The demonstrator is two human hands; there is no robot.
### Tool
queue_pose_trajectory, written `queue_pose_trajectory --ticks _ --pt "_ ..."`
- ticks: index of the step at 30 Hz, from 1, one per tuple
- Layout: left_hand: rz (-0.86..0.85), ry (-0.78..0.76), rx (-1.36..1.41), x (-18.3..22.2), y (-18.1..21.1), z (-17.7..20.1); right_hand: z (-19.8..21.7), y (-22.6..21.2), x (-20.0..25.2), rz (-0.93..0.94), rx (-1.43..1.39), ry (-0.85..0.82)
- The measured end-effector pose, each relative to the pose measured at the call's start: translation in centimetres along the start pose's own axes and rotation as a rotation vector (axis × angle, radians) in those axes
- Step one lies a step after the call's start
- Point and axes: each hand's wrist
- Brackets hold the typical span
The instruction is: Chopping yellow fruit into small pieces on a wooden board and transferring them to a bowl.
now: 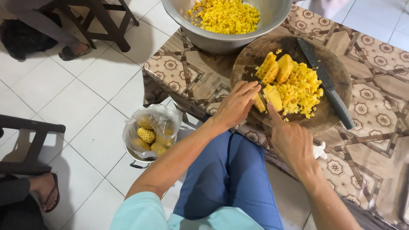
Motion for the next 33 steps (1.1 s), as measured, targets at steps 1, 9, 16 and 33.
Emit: queue_pose_trajectory --ticks 1,9,16,33 --pt "-0.001 0.001 0.001 -0.1 -0.2 0.1 0.3 -0.3 -0.1 -0.001 0.001 0.0" --pt "-0.105 -0.058 -0.158 0.6 -3.8 -3.6 1.0 -1.1 -0.9 -0.018 0.06 -0.099" --pt "-0.135 -0.032 -0.237 0.3 -4.5 -5.2 1.6 -1.7 -0.9 0.025 0.099 -0.124" --pt "-0.116 0.09 -0.105 0.3 -3.0 -5.1 -4.5 -0.3 -0.3 0.123 0.174 0.173"
Point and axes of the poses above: each hand's wrist, its own x-axis away from the middle knuckle, its own z-axis out of the back of the hand, y = z × x, and after that the axes turned 3 degrees about -x, right-handed
